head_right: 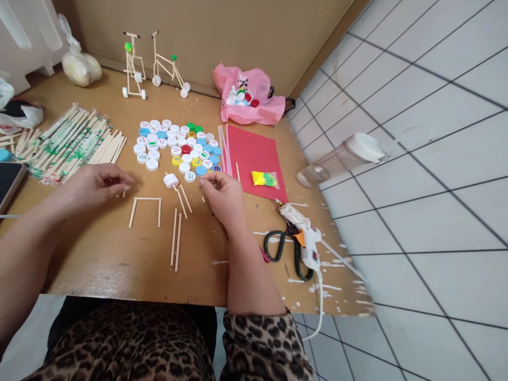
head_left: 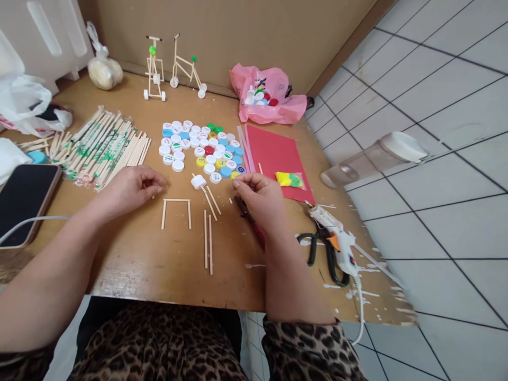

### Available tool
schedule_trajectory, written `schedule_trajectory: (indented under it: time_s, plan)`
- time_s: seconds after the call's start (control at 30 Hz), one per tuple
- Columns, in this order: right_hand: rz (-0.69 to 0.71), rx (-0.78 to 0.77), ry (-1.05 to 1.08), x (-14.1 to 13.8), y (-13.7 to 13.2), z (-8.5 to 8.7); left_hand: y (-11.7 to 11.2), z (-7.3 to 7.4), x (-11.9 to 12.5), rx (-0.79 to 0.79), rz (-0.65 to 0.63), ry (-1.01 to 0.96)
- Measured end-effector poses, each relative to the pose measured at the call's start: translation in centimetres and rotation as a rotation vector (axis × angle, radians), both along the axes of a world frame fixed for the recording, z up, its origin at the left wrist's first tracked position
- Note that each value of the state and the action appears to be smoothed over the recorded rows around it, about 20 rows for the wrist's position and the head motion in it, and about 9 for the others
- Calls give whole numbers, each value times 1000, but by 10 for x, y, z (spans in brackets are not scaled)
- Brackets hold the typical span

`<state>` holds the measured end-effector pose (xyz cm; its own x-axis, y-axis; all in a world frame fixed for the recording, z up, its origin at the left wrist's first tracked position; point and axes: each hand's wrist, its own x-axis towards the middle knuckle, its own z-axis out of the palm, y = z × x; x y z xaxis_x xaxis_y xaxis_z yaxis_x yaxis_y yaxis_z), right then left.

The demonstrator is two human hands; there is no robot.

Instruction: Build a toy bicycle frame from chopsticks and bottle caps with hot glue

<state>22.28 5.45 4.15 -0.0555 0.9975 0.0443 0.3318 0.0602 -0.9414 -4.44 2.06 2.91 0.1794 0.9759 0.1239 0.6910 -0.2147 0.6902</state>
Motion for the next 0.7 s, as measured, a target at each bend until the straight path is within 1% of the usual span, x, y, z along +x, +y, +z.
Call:
schedule_trajectory:
  time_s: [0.17, 0.23, 0.33, 0.37, 0.43, 0.5, 0.6, 0.7]
  plan:
    - [-10, -19, 36, 2, -2, 3, 1, 1, 0, 50, -4, 13]
    - [21, -35, 47, 0, -5, 6, -1, 3, 3, 72, -2, -13]
    - [115, -79, 71, -10, -15, 11, -8, 6, 14, 96, -15, -132]
    - [161, -102, 85, -15, -19, 12, -11, 7, 19, 126, -26, -189]
    - [272, -170, 135, -28, -27, 13, -16, 9, 29, 159, -101, -267]
    - [353, -242, 203, -40, -33, 11, -20, 9, 36, 168, -172, -314]
    - [378, -360, 288, -53, -37, 7, -22, 8, 40, 181, -202, -377]
    - [360, -473, 405, -58, -37, 3, -21, 7, 38, 180, -177, -416]
